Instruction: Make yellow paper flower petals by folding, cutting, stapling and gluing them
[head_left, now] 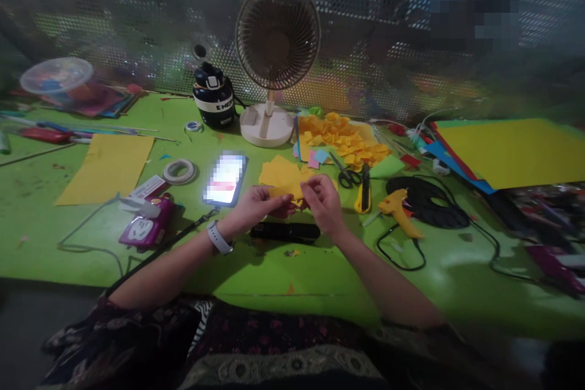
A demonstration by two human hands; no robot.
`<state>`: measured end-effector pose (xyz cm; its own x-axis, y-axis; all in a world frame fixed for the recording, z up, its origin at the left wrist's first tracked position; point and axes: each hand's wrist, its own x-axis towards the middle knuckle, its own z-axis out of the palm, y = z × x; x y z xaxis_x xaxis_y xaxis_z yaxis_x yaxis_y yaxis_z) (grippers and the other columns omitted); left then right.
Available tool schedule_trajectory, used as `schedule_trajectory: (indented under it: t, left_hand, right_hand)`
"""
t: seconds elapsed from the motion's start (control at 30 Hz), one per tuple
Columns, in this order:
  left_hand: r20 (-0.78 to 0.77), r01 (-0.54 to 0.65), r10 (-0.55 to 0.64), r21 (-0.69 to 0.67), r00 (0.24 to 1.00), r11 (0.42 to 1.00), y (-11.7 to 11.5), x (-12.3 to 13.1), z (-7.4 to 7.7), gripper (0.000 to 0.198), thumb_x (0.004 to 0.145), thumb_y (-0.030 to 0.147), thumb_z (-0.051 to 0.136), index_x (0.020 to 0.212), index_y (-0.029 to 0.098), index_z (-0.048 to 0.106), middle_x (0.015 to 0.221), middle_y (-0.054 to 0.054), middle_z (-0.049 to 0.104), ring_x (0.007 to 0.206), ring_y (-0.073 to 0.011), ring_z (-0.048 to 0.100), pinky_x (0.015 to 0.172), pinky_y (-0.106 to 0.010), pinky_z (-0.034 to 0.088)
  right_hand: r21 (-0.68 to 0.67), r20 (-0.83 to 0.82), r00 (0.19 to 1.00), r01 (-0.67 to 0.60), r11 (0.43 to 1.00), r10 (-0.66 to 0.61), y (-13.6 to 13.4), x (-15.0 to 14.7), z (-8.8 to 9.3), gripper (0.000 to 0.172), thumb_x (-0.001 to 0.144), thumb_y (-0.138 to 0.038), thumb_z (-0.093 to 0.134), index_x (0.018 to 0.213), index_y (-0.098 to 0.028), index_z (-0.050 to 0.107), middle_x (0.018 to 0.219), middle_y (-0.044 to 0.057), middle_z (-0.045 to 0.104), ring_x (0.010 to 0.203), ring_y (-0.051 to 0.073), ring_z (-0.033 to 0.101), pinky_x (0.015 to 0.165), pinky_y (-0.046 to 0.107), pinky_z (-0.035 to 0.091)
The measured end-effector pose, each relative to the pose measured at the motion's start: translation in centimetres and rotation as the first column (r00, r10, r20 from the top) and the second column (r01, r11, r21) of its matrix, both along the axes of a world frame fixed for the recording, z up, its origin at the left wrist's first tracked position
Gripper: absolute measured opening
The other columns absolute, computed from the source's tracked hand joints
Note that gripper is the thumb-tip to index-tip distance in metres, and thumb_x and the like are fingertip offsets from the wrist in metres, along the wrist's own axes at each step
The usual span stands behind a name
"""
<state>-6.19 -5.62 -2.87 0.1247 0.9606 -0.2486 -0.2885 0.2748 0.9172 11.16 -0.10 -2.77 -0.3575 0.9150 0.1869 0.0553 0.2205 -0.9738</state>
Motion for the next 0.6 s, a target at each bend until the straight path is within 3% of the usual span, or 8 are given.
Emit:
schedule_trajectory:
  t: [0.3, 0.6]
  left_hand:
    - [0.028, 0.021, -0.021, -0.016, 0.999, 1.0, 0.0, -0.13, -0.28, 0.045, 0.067, 0.048, 0.086, 0.087, 0.009, 0.074, 0.08, -0.009, 0.078, 0.073, -0.0167, 0.075, 0.08, -0.032, 0.062]
    - [0.106, 0.025, -0.02, -0.049, 0.994, 0.998, -0.01, 0.11, 0.21, 0.046, 0.063, 0.047, 0.089, 0.081, 0.009, 0.072, 0.073, -0.008, 0.076, 0.067, -0.0147, 0.073, 0.075, -0.029, 0.061]
  right_hand:
    - [-0.17, -0.007, 0.971, -0.236, 0.957, 0.238, -0.02, 0.21, 0.84, 0.053, 0.081, -0.07, 0.062, 0.072, -0.022, 0.045, 0.056, -0.007, 0.047, 0.049, 0.009, 0.052, 0.047, 0.023, 0.044]
    - [-0.125, 0.072, 0.969, -0.228, 0.966, 0.238, 0.08, 0.28, 0.39, 0.054, 0.076, -0.069, 0.069, 0.068, -0.023, 0.041, 0.057, -0.008, 0.044, 0.045, 0.01, 0.051, 0.041, 0.024, 0.042]
